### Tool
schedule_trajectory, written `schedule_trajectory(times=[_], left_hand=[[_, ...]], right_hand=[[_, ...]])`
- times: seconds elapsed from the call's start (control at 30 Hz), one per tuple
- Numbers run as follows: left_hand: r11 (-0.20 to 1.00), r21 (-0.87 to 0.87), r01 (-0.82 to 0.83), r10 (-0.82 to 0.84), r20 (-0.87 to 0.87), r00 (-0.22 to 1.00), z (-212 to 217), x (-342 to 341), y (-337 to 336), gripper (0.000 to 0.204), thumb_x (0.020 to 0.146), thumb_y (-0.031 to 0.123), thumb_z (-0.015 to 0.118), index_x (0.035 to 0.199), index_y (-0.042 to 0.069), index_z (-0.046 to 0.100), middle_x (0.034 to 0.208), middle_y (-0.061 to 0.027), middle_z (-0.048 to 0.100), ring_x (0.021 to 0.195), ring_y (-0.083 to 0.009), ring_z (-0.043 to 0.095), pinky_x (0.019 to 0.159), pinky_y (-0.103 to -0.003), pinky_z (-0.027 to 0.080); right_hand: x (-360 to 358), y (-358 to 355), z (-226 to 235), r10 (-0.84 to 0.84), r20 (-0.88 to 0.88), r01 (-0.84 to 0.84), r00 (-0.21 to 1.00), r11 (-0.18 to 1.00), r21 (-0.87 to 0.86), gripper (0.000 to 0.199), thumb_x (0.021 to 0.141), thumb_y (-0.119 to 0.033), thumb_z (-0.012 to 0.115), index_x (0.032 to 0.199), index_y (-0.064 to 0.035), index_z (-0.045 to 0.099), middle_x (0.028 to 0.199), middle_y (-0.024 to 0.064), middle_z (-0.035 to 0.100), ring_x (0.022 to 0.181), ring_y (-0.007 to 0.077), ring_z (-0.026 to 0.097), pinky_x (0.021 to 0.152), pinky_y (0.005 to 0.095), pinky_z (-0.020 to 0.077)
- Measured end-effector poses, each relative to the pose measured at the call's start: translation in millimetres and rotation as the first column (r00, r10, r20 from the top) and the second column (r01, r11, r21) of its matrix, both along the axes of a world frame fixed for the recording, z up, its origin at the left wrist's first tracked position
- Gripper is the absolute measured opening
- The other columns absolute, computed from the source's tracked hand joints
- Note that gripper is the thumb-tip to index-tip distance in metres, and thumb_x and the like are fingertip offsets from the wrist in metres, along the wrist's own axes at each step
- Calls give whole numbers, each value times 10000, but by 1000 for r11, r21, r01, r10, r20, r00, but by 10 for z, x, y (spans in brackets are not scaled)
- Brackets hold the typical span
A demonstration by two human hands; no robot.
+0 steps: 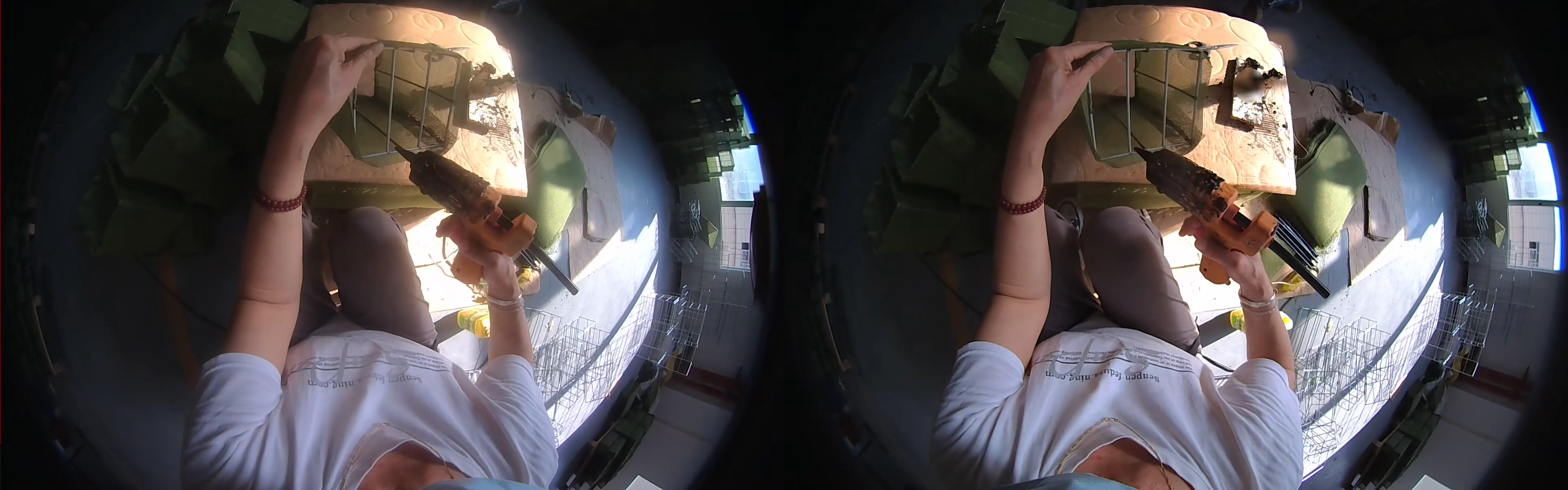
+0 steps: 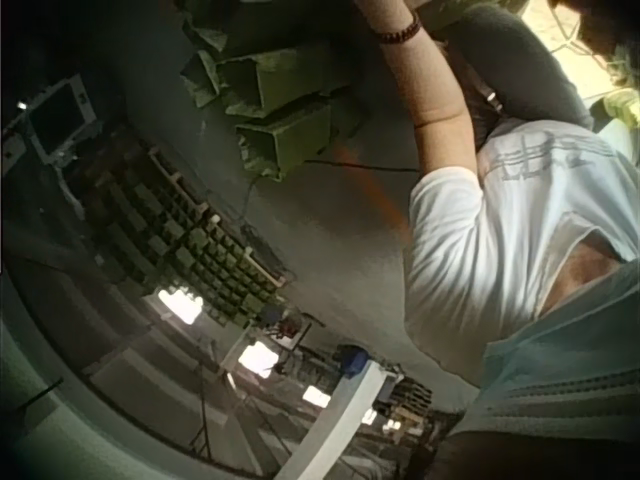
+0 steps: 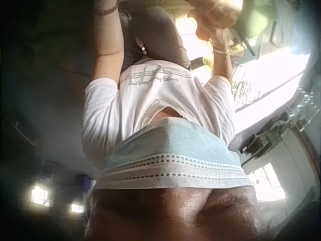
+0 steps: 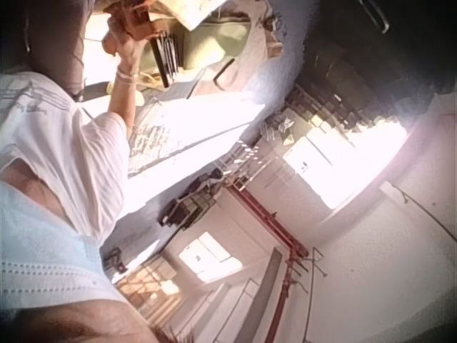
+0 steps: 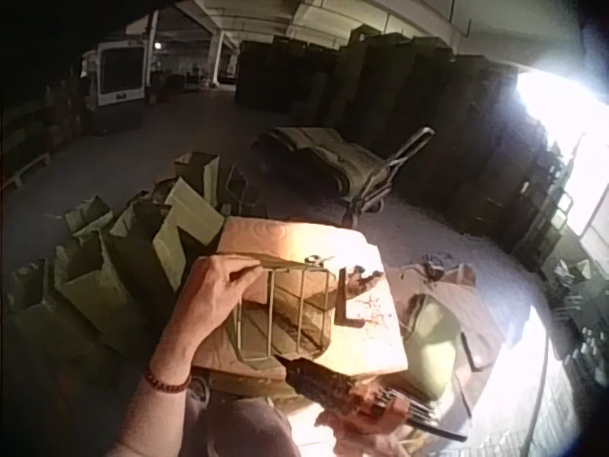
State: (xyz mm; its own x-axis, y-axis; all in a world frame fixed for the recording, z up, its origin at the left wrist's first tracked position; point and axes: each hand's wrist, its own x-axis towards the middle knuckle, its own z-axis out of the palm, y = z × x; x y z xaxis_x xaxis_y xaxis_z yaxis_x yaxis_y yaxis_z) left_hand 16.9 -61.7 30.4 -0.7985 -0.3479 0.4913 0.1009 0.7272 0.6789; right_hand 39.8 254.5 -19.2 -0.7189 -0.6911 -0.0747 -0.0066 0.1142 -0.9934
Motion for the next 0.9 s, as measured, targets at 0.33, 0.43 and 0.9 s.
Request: schedule_trajectory(times=[0.33, 0.43, 0.9], left_hand=[[998, -39, -58, 57, -25, 998, 30, 70, 21, 249, 893, 221, 624, 1007, 7, 676, 563, -149, 450, 461, -129, 354, 462, -307, 335], [997, -61, -55, 45, -147, 988, -50, 41, 42, 233, 893, 209, 620, 987, 3, 674, 616, -192, 513, 454, -158, 412, 471, -311, 362], [991, -124, -59, 40, -156, 987, -49, 17, 81, 193, 870, 160, 624, 948, -8, 677, 836, -210, 653, 751, -339, 640, 652, -366, 494]], right_hand=[[-51, -130, -137, 203, -137, -200, 970, 979, 35, 180, 835, -118, 586, 996, -41, 607, 938, 58, 585, 874, 185, 556, 784, 317, 444], [-45, -187, -104, 229, -123, -220, 966, 972, 82, 188, 841, -132, 590, 1005, -43, 610, 942, 66, 589, 868, 189, 569, 777, 319, 452], [7, -145, -147, 191, -86, -184, 978, 980, 81, 157, 862, -127, 612, 994, -43, 608, 943, 45, 605, 889, 163, 569, 796, 309, 454]])
